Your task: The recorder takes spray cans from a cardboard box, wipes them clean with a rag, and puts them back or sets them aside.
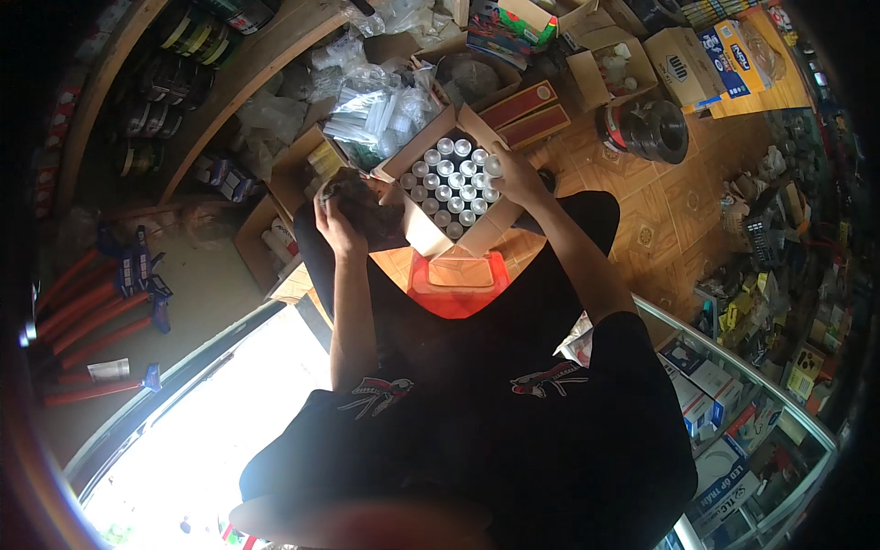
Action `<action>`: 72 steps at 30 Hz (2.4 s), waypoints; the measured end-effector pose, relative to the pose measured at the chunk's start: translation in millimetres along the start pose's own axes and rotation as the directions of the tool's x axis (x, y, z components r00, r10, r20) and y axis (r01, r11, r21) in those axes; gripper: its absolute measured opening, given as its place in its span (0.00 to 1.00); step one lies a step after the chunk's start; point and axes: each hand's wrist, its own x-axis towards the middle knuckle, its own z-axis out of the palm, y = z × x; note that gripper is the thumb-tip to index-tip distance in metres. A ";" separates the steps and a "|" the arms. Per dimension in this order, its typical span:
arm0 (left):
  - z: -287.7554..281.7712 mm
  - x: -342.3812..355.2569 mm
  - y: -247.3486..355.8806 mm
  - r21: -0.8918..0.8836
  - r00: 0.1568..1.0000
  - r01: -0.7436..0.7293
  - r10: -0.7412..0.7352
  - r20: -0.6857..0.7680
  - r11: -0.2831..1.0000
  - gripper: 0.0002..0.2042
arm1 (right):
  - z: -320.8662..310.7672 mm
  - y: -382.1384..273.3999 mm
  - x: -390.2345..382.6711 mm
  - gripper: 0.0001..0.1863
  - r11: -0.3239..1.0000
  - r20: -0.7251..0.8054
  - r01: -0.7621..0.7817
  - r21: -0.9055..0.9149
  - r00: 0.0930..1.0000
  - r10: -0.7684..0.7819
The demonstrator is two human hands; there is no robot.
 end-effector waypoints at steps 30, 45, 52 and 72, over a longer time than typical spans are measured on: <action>-5.9 -3.3 -19.6 0.226 0.972 -0.063 0.008 0.236 0.972 0.12 | 13.3 21.6 44.7 0.18 0.959 0.073 0.015 -0.283 0.997 0.006; -3.0 -9.4 -16.2 0.272 0.975 -0.100 0.040 0.219 0.957 0.11 | 11.2 13.5 47.5 0.15 0.896 0.158 -0.124 -0.426 0.965 0.209; 5.6 -9.1 -16.3 0.274 0.970 -0.109 0.041 0.240 0.956 0.12 | 28.2 35.6 59.4 0.11 0.875 0.156 -0.043 -0.482 0.979 0.134; 9.4 -9.8 -20.3 0.315 0.972 -0.068 -0.009 0.234 0.947 0.12 | 50.8 39.2 82.1 0.12 0.842 0.195 -0.028 -0.539 0.968 0.158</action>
